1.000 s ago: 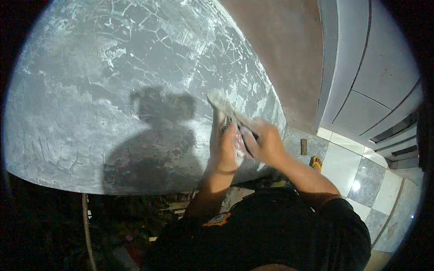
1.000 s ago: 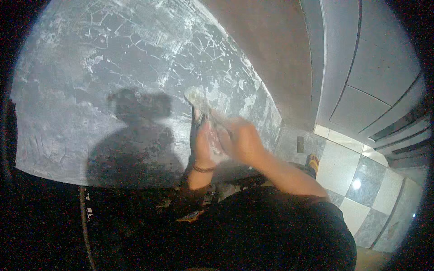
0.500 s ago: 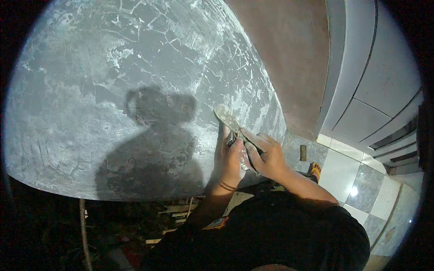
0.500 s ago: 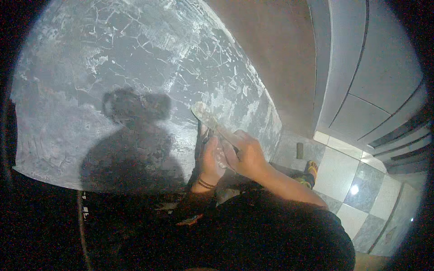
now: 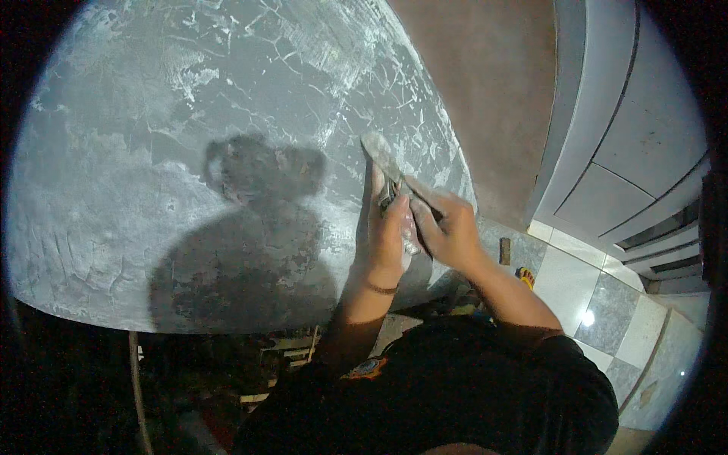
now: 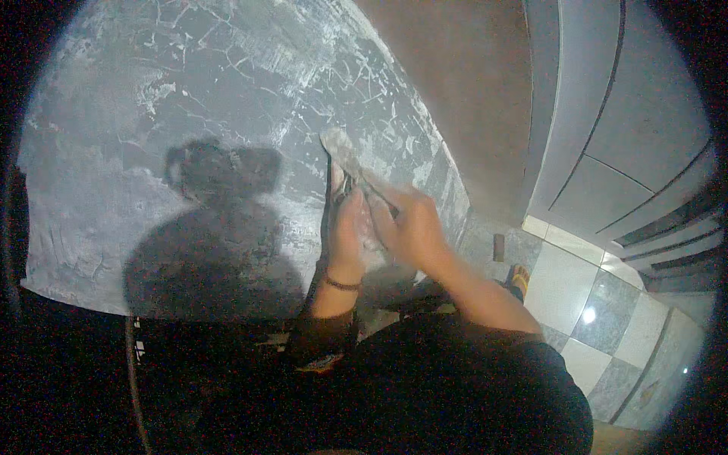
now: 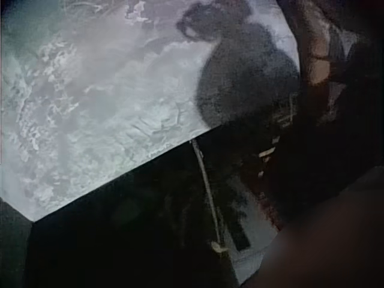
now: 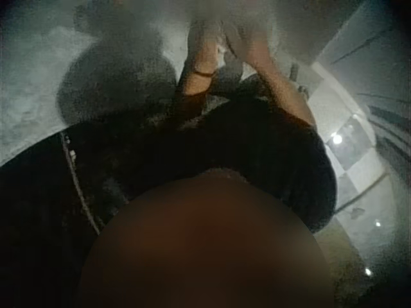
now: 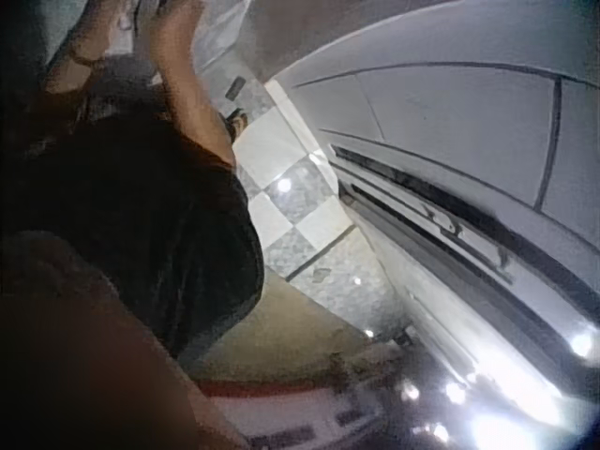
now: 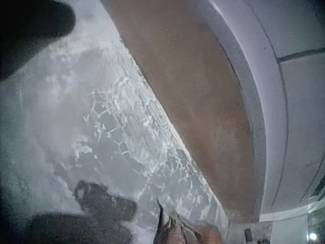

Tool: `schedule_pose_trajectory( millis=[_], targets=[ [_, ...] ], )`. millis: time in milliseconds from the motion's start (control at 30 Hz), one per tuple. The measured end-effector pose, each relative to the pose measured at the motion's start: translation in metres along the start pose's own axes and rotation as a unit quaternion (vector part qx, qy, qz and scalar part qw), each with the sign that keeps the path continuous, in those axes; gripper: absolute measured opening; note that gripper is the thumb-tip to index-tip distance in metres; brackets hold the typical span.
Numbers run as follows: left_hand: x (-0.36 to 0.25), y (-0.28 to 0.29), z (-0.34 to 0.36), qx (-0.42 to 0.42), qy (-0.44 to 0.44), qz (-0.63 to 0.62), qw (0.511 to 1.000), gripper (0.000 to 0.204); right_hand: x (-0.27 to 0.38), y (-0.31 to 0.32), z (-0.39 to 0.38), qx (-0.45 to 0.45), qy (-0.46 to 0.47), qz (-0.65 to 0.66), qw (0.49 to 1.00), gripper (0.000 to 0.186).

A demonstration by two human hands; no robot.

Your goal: The person applies a white plaster-like substance to a curved wall surface using a small trowel and a putty knife. They spread the material in smooth strokes, occasionally scraping excess from the tools.

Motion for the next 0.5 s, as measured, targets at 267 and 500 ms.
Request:
schedule_pose_trajectory(
  millis=[267, 500],
  targets=[
    [0.001, -0.010, -0.003, -0.045, 0.053, 0.059, 0.996, 0.080, 0.005, 0.005, 0.006, 0.009, -0.030, -0.024, 0.999, 0.038],
    [0.005, -0.028, 0.025, -0.005, 0.008, 0.004, 1.000, 0.088, -0.011, 0.012, 0.021, -0.015, -0.028, -0.006, 0.999, 0.042]
  ],
)
Point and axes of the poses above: each hand's wrist, its own z-axis towards the middle knuckle, its own y-axis out of the back of the hand, x = y × z, the point moved 6 cm from there along z, towards the middle knuckle, and after that the axes turned 7 degrees about -x, right-handed, at the moved point
